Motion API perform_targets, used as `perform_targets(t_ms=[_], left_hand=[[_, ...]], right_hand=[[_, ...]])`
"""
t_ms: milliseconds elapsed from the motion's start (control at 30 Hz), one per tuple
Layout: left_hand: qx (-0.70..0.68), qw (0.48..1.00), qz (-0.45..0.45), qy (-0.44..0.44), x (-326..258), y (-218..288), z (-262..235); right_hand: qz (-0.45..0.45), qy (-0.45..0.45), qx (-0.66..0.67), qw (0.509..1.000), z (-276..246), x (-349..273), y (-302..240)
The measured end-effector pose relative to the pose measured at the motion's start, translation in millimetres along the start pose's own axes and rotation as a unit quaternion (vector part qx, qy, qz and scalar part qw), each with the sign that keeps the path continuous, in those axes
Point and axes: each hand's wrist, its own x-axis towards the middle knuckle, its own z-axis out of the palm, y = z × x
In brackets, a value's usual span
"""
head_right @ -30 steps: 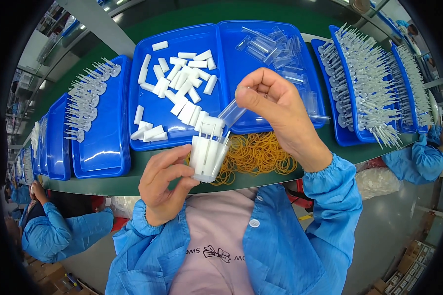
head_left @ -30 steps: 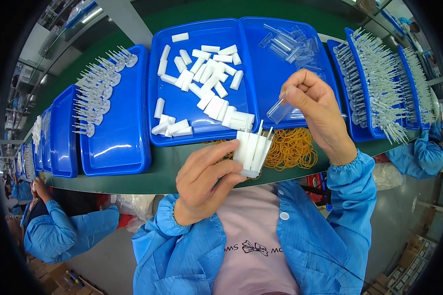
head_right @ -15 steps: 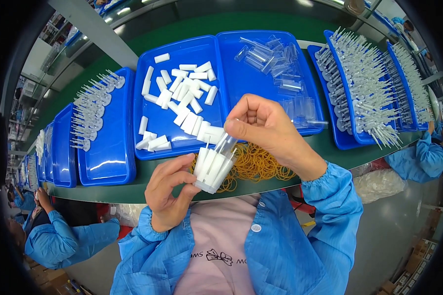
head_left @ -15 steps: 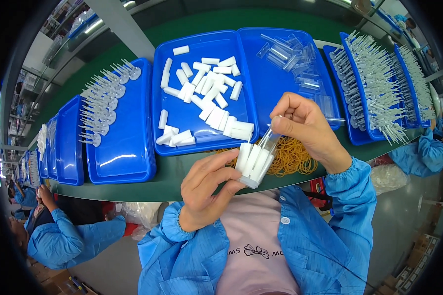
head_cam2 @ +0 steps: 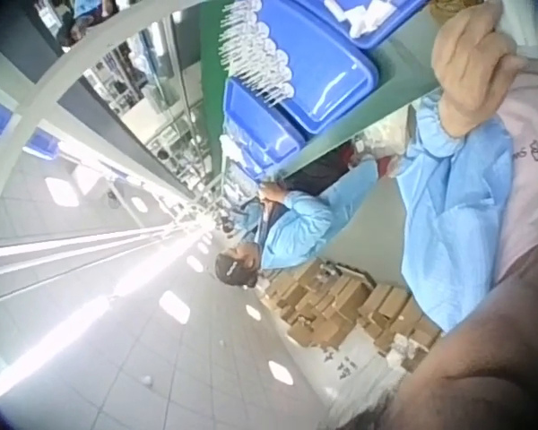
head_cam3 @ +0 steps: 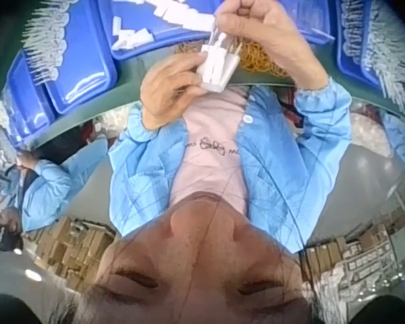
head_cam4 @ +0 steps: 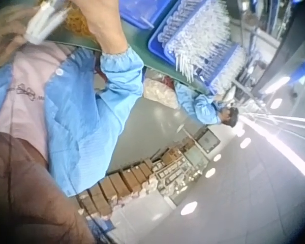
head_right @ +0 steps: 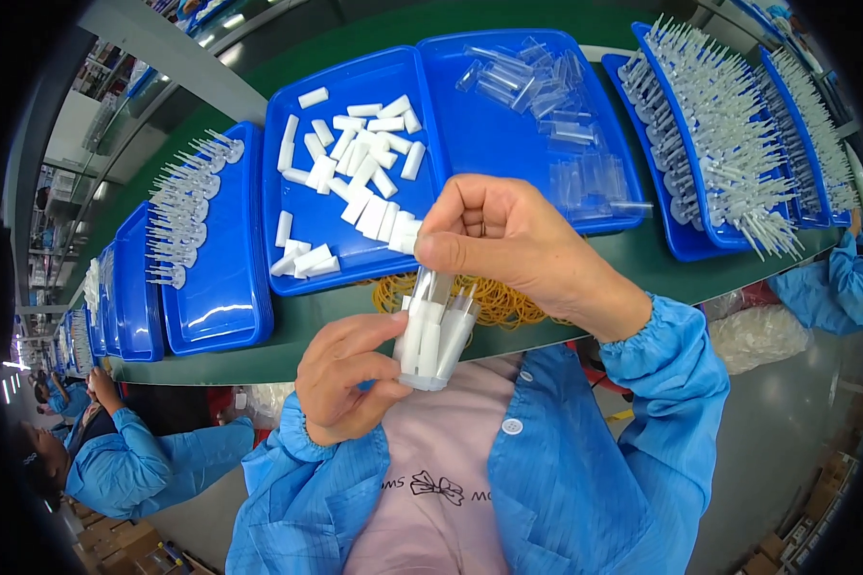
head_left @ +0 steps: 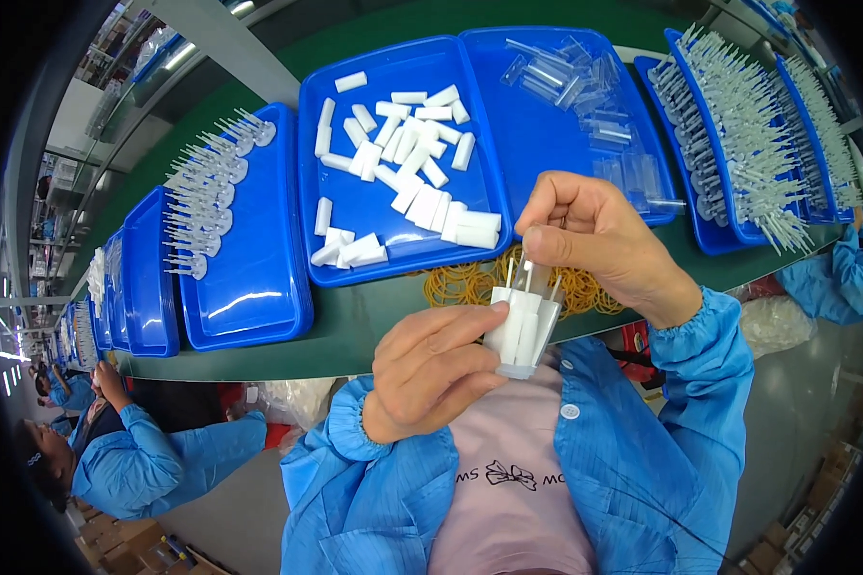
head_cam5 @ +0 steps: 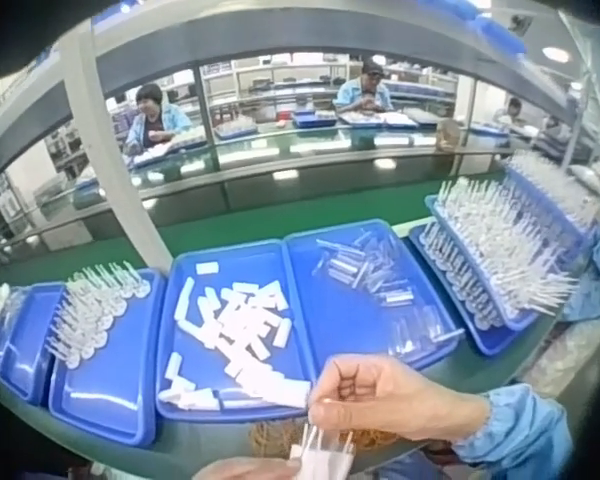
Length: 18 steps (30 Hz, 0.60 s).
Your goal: The person assembles parts by attaching white components onto the prongs of a base, sliding clear plastic sleeves over them, and securing the completed assemblies with rubber bands.
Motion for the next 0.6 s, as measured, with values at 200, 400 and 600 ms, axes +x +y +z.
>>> perform_targets(t_ms=[200, 400, 600], left_hand=[[0.009, 0.997, -0.045, 0.066, -0.4, 6.4, 3.4], [0.030, 0.995, -0.045, 0.087, -4.7, 6.6, 3.9], [0.049, 0.992, -0.025, 0.110, -2.7, 2.9, 6.4]], right_hand=[[-0.031, 0.031, -0.070, 0.997, 4.7, -11.3, 7.0], [-0.122, 0.041, -0.137, 0.982, 17.2, -25.4, 19.7], [-0.134, 0.072, -0.100, 0.983, 22.7, -26.2, 30.6]])
